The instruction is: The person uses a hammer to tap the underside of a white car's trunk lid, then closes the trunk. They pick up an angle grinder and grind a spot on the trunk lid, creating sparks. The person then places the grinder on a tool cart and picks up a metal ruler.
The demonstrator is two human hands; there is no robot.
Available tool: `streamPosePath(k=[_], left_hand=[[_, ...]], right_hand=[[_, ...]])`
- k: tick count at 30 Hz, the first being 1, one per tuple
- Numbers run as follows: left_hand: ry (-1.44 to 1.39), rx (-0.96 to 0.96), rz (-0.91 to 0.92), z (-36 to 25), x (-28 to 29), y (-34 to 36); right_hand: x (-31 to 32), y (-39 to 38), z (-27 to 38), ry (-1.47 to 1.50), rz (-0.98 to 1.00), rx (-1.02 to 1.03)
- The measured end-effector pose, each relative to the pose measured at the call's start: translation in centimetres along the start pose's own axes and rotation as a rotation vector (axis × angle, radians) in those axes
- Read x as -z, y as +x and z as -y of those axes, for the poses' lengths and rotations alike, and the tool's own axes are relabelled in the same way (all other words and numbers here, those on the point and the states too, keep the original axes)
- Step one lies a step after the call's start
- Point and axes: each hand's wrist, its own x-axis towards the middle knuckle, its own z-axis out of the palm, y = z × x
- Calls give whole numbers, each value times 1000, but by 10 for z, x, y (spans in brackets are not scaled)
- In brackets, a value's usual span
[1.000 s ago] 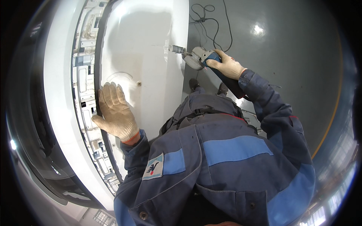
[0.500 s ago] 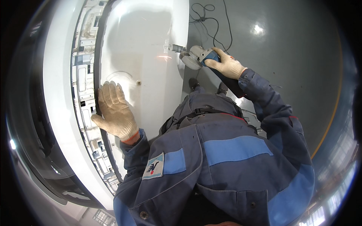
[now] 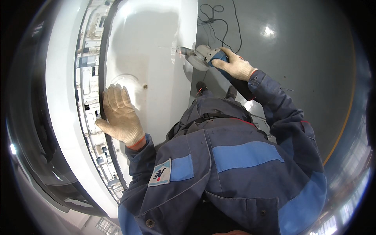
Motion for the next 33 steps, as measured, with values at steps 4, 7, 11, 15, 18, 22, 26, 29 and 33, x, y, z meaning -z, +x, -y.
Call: streamPosePath(k=[4,7,11,15,18,22,26,29,33], left_hand=[[8,-7,-15,0,-1,-1],[-8,-12,-15,0,-2,0],[69,-11,-54,1,-2,0],[9,-2,-8,0,0,1],[5,-6,-1,0,1,1],[-9,-4,-13,0,0,0],[11,-5,-12,1,-3,0],[24,-3,-16,1,-3,0],[42,-6,-17,1,-1,1]], right_hand=[[-1,1,-1,-46,-28,20],[-1,1,-3,-35,-6,22],[-1,2,-3,-53,-19,33],[-3,2,-2,-36,-10,37],[-3,1,-1,-68,-4,40],[-3,1,-1,-56,-10,15],[-6,2,-3,-75,3,72],[-7,3,-5,0,-20,66],[-6,3,-4,-60,-8,105]])
